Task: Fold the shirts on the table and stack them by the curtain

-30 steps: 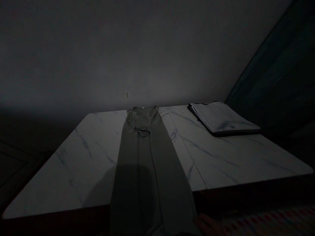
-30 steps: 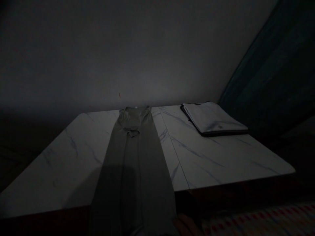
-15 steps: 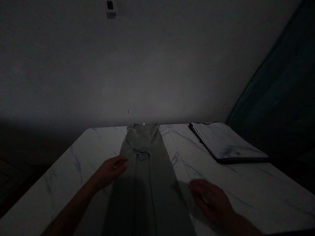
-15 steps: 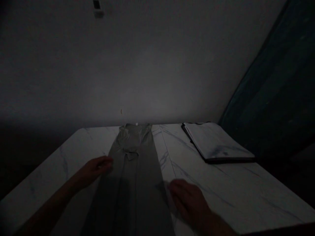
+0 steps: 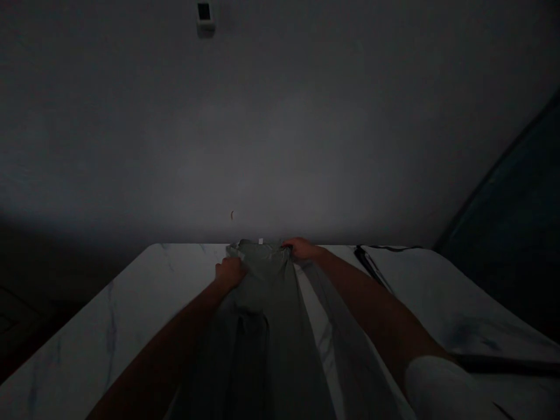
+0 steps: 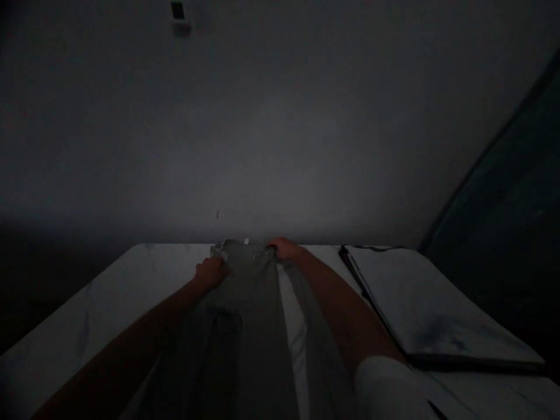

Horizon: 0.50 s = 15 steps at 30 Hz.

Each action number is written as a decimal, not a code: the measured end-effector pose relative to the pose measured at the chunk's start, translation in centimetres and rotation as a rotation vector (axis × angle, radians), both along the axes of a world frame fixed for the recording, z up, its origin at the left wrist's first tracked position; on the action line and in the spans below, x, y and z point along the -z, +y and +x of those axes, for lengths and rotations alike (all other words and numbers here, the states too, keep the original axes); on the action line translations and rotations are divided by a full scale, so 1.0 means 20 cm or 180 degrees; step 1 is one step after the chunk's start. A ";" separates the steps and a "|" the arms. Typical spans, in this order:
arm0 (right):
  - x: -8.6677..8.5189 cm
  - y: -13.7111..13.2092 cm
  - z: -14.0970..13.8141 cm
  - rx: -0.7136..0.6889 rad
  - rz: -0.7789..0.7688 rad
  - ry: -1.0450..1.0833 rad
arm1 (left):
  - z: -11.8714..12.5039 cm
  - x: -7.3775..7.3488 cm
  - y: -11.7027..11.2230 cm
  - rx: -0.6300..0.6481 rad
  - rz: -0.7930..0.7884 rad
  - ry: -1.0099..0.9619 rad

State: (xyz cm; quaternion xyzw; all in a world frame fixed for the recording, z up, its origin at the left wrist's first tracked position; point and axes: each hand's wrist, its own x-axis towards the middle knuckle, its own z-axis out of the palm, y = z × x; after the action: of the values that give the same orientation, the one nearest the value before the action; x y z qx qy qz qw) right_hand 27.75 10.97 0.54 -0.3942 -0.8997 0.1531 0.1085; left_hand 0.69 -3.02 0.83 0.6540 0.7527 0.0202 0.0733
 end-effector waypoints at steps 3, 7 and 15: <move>0.07 0.09 -0.01 -0.0377 -0.0048 0.0014 | -0.01 0.00 0.02 0.0111 0.0020 -0.0077; 0.11 0.17 0.00 -0.0434 0.0026 -0.0048 | -0.03 -0.02 -0.01 0.0265 0.0065 -0.0286; 0.01 0.30 -0.03 -0.0286 -0.0269 0.0043 | -0.06 -0.26 -0.25 0.0279 0.0863 -0.3382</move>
State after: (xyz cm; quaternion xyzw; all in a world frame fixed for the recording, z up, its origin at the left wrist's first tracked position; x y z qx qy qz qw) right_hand 27.17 17.02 0.35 -0.3566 -0.9084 0.1983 0.0908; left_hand -0.43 -7.95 6.05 0.5880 0.5749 0.4413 0.3591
